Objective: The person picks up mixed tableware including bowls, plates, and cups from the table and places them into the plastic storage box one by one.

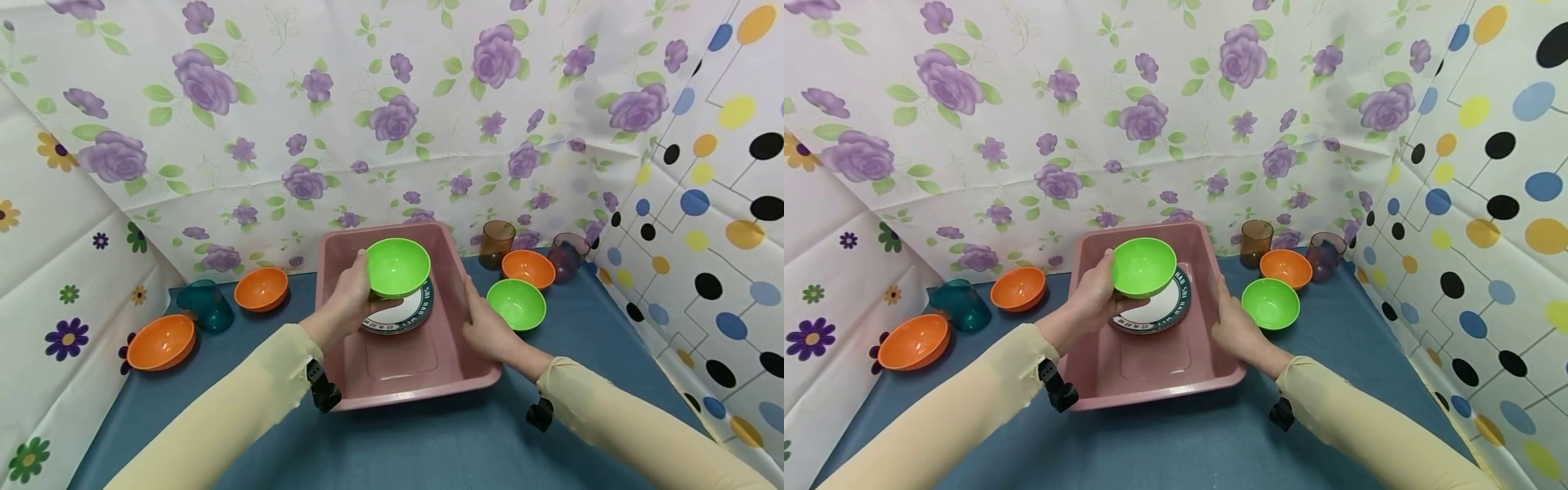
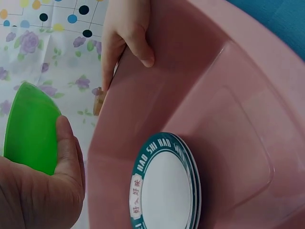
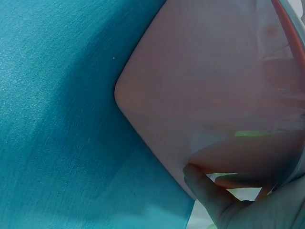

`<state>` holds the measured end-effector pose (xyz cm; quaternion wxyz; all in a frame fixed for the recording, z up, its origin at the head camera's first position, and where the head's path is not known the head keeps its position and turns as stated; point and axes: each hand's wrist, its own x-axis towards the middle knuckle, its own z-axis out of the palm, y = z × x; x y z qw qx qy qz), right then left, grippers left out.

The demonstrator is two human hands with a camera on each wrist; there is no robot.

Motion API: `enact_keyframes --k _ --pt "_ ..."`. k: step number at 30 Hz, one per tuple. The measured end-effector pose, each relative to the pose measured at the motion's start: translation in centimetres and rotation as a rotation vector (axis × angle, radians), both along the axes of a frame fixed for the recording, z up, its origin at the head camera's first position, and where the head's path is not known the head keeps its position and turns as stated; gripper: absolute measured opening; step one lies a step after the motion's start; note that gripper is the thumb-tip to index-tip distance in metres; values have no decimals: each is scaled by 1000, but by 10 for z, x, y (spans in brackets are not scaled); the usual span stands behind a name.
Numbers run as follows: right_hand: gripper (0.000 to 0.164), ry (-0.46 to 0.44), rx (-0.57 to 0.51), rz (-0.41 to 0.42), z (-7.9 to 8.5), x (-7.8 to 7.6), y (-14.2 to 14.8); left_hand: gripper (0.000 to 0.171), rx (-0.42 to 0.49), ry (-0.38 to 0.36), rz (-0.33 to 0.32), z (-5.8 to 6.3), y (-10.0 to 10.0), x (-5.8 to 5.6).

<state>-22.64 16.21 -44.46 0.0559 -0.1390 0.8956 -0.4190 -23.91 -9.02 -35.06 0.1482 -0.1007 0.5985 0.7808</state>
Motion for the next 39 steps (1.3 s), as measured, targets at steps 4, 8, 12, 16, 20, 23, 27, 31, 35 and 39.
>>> enact_keyframes --k 4,8,12,16,20,23,27,31,35,39 --pt "91 -14 9 -7 0 -1 1 58 -8 3 -5 0 2 1" --pt "88 -40 -3 -11 3 -3 2 59 -15 5 -12 1 2 2" --pt "76 -10 8 -56 12 -8 4 59 -18 9 -22 1 2 3" --pt "69 55 21 -107 34 -15 4 59 -19 10 -21 1 2 4" --pt "63 102 -84 -90 58 -22 -5 59 -22 5 -14 2 2 3" --pt "67 57 -190 -67 74 -24 -16 59 -20 6 -14 3 3 3" --pt "74 -98 -276 -67 88 -25 -38 60 -23 15 -15 3 3 3" --pt "68 -223 -310 -51 94 -28 -56 60 -31 23 -19 2 2 4" --pt "65 -297 -352 -85 97 -31 -67 60 -25 28 -24 2 2 5" --pt "64 -317 -398 -109 98 -32 -73 59 -27 29 -26 4 2 6"
